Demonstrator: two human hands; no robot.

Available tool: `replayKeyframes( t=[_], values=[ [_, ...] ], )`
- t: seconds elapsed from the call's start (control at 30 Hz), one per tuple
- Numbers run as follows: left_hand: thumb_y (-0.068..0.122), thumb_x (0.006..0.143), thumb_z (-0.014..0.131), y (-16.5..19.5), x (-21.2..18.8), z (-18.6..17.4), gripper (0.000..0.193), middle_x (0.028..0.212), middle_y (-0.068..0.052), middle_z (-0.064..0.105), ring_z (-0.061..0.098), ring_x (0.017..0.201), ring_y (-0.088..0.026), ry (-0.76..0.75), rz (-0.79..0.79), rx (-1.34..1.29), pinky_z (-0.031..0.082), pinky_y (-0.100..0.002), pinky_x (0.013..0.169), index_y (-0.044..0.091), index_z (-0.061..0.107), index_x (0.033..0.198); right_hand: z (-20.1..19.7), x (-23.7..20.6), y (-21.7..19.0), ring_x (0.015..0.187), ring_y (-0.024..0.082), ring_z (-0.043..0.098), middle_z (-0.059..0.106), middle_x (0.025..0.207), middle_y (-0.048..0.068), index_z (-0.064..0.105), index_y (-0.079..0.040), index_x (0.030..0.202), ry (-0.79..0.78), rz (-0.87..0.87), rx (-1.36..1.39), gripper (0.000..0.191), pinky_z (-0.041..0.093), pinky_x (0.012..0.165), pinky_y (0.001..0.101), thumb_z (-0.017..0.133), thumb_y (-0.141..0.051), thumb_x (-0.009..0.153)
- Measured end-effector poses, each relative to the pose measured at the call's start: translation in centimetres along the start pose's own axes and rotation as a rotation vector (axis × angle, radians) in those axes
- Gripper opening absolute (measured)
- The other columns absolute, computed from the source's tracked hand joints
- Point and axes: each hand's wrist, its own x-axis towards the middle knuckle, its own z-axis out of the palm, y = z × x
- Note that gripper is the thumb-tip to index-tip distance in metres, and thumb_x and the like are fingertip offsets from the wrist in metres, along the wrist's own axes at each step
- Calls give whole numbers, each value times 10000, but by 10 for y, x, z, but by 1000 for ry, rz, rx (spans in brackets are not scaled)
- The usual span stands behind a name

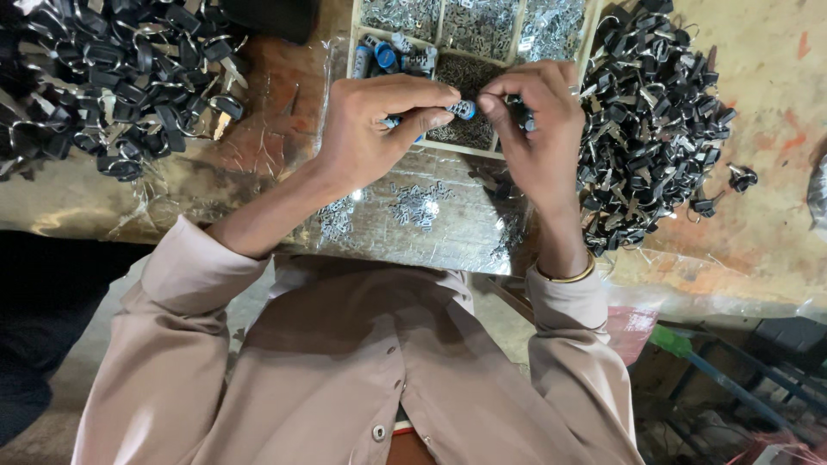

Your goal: The person sits at a workbench assembling keychains. They hold a blue plastic connector in one hand and repeatedly thread small metal split rings and links onto it by hand, taking parts from compartment trays, then place finished connectors back into the tray and continue with the next one.

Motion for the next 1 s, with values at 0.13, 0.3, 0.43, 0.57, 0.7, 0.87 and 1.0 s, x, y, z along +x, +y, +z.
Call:
replayKeyframes(
  t=[0.13, 0.3, 0.43, 0.57, 0.7, 0.87, 1.0],
  values=[
    [-28, 950, 811, 0, 0, 3, 215, 1134, -112, 777, 796, 999, -193, 8, -42, -48, 666, -281, 850, 4, 749, 1153, 8, -5, 1, 914, 68, 551, 619, 1181, 46, 689, -5, 1162, -20, 191, 579, 94, 435, 764, 202, 702, 6, 1070],
    [-36, 942, 820, 1, -1, 3, 177, 1087, -107, 784, 799, 989, -188, 20, -45, -67, 664, -282, 854, -16, 747, 1101, 17, -5, -6, 1040, 92, 573, 600, 1196, 62, 667, 8, 1204, -62, 152, 594, 116, 469, 864, 212, 661, 48, 1095],
    [-36, 930, 834, 1, -3, -2, 172, 1062, -106, 789, 799, 985, -186, 28, -28, -33, 658, -279, 843, -14, 755, 1081, 20, -2, -15, 1013, 83, 572, 605, 1179, 67, 665, 3, 1202, -54, 115, 503, 125, 467, 859, 222, 669, 54, 1088],
    [-45, 929, 826, 0, -5, -3, 170, 1075, -119, 786, 796, 987, -191, 29, -31, -60, 662, -285, 855, -21, 751, 1079, 17, 0, -15, 755, 42, 475, 648, 1086, 69, 737, 5, 1084, -58, 203, 323, 141, 327, 605, 200, 739, 58, 953],
    [-64, 960, 799, -3, -5, -4, 167, 1138, -132, 772, 784, 1053, -202, 29, -21, -111, 675, -292, 908, -27, 734, 1109, 18, 3, -8, 838, 106, 571, 664, 1051, 20, 782, -57, 1114, 47, 141, 243, 159, 407, 736, 297, 755, 14, 974],
    [-77, 957, 794, -2, -5, -7, 174, 1154, -133, 767, 778, 1062, -197, 43, -46, -143, 676, -293, 917, -37, 722, 1111, 20, 3, -4, 996, 298, 546, 654, 988, 40, 752, -68, 983, -96, -74, -298, 191, 320, 866, 408, 880, -87, 844],
    [-86, 960, 790, -2, -1, -2, 167, 1158, -129, 769, 779, 1066, -195, 40, -50, -140, 672, -293, 912, -39, 725, 1107, 12, 2, 0, 1038, 274, 525, 658, 1031, 54, 740, -63, 1038, -66, -39, -265, 168, 351, 895, 407, 833, -33, 901]
  ],
)
